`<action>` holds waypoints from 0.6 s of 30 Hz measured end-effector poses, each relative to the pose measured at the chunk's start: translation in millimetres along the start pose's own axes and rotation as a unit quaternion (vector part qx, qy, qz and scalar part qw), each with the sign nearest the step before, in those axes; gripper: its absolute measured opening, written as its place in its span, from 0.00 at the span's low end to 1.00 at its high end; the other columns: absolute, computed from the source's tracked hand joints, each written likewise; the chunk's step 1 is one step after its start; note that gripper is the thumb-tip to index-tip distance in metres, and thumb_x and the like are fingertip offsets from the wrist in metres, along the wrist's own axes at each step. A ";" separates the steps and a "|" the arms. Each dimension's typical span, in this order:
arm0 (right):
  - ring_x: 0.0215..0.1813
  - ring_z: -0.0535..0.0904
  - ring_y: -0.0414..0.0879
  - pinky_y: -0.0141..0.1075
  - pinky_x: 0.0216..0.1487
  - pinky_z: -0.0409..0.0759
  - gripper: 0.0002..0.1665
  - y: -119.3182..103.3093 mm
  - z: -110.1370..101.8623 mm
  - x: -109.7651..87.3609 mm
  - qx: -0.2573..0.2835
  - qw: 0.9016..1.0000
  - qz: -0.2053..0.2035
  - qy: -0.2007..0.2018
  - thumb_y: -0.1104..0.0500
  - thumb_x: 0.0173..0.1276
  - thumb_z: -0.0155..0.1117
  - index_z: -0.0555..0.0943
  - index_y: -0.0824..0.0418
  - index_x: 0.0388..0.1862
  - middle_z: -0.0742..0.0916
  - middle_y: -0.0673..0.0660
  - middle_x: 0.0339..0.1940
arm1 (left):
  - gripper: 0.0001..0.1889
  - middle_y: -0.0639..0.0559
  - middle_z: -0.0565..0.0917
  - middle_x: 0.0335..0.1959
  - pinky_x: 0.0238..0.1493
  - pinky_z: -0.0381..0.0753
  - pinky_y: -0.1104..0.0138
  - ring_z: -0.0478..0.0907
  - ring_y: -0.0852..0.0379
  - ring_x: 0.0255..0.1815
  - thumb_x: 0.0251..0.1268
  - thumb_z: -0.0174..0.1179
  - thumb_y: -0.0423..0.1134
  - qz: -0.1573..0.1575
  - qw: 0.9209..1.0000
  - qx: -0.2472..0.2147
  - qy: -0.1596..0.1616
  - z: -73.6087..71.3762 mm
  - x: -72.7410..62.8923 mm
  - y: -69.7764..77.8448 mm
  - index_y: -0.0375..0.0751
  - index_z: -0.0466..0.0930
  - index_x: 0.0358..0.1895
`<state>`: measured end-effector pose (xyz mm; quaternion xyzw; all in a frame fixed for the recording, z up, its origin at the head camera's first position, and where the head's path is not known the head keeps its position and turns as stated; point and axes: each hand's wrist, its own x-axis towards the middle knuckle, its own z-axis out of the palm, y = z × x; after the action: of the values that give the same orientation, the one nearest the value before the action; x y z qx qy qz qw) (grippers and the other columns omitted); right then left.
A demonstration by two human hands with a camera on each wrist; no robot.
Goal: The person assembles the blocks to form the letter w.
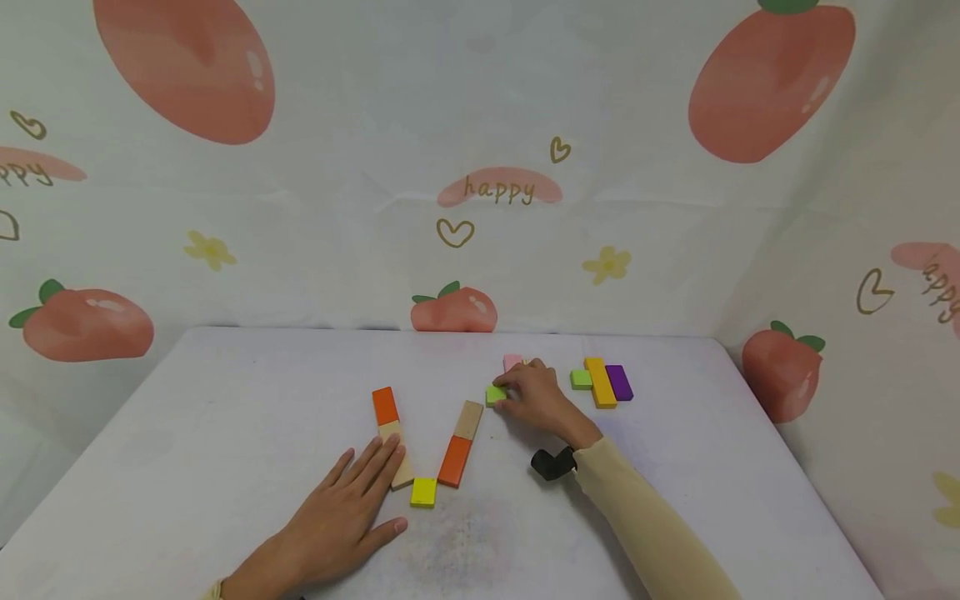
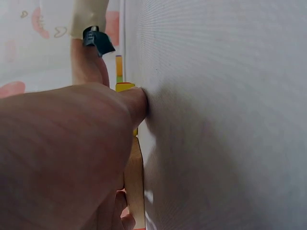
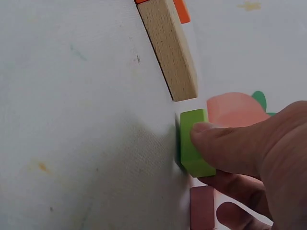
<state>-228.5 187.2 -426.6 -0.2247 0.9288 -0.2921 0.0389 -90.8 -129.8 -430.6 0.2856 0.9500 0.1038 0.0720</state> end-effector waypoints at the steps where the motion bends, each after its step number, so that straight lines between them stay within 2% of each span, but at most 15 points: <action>1: 0.49 0.70 0.51 0.49 0.52 0.65 0.19 0.1 0.2 -0.8 0.000 1.000 -0.002 0.000 0.60 0.64 0.75 0.87 0.62 0.53 0.87 0.52 0.44 | 0.46 0.44 0.48 0.83 0.77 0.48 0.41 0.46 0.43 0.82 0.75 0.46 0.67 -0.001 1.000 0.001 -0.002 -0.8 -0.4 0.5 0.36 0.50 0.81; 8: 0.52 0.71 0.53 0.48 0.50 0.63 0.19 -1.1 1.7 -2.8 -0.010 1.000 -0.012 0.001 0.59 0.64 0.76 0.87 0.61 0.53 0.88 0.56 0.50 | 0.45 0.45 0.47 0.84 0.77 0.47 0.42 0.45 0.44 0.83 0.75 0.47 0.66 -0.006 1.000 0.011 -0.008 -1.7 0.4 1.5 0.37 0.49 0.82; 18: 0.53 0.70 0.53 0.52 0.54 0.63 0.20 -2.2 2.6 -4.0 0.004 1.000 -0.010 -0.002 0.59 0.65 0.75 0.87 0.62 0.55 0.88 0.55 0.50 | 0.45 0.44 0.48 0.83 0.77 0.48 0.42 0.46 0.43 0.82 0.75 0.47 0.66 -0.002 1.000 0.013 -0.001 -2.3 -0.1 1.6 0.36 0.50 0.81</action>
<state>-223.5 186.1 -427.8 -0.2340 0.9254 -0.2957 0.0386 -90.4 -128.9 -427.9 0.2848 0.9517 0.0912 0.0694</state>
